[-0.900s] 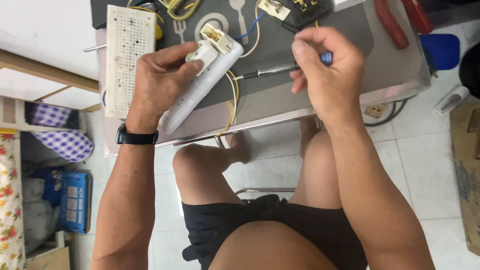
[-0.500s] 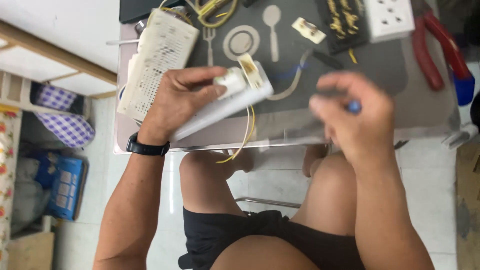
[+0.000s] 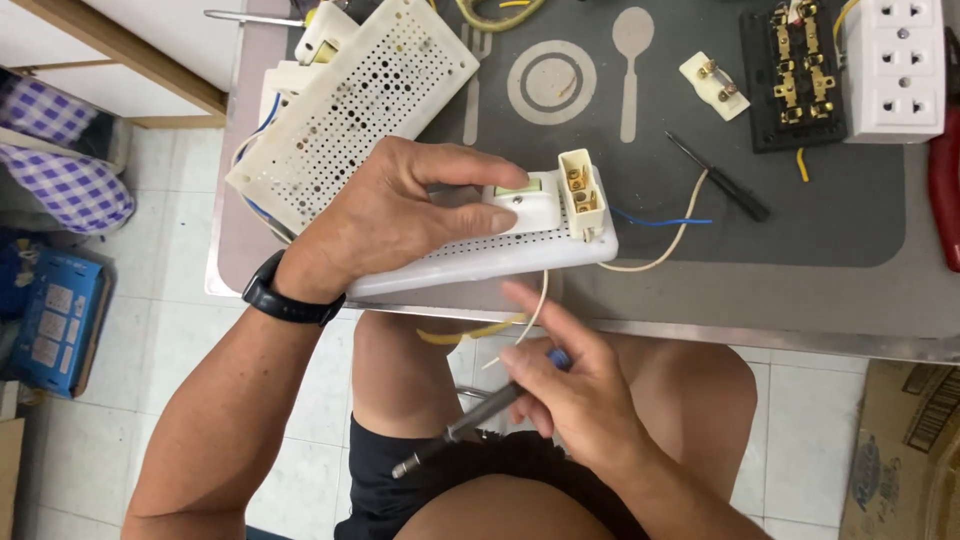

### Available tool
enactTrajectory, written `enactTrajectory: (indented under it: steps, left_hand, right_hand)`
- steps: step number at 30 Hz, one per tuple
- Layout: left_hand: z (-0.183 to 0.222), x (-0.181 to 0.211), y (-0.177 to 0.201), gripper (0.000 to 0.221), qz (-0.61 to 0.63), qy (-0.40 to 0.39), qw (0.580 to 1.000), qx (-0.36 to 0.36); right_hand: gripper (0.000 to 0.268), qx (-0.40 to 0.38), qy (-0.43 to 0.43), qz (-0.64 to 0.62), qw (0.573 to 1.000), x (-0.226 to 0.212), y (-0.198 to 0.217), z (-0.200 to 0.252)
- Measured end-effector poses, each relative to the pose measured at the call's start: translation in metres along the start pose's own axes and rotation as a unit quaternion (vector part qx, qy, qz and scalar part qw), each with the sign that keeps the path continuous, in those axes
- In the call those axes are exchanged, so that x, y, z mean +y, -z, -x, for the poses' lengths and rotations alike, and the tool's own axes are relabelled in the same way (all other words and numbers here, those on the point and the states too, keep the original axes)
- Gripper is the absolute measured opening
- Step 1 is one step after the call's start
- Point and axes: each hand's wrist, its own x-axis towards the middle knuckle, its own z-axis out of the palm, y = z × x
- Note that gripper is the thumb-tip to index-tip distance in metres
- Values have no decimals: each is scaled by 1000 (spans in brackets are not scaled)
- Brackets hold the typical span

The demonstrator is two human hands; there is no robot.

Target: Connecting electrical wires to a switch and socket assembly using a screwdriver and wire stripper.

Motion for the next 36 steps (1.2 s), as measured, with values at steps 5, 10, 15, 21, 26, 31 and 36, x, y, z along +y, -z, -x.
enactTrajectory:
  steps: [5,10,15,21,26,31,36]
  left_hand:
    - [-2,5,-1,28,-22,36,999,13]
    - [-2,10,-1,29,-54,67,996,20]
    - [-2,15,-5,25,-82,66,994,41]
    - [-1,14,-6,25,-80,42,995,39]
    - [-2,14,-3,23,-109,20,994,23]
    - [-4,18,0,23,-129,3,992,4]
    - [-6,16,4,24,-152,7,988,-16]
  right_hand:
    - [56,80,-54,-26,995,-14,-17,-7]
    - [60,95,-60,-36,993,-15,-20,-6]
    - [60,101,-76,-21,992,-16,-19,-5]
    - [61,99,-77,-16,992,-13,-17,-5]
    - [59,82,-48,1,995,-7,-13,-4]
    - [40,91,-28,41,995,0,-12,-2]
    - [21,99,255,311,910,6,-10,1]
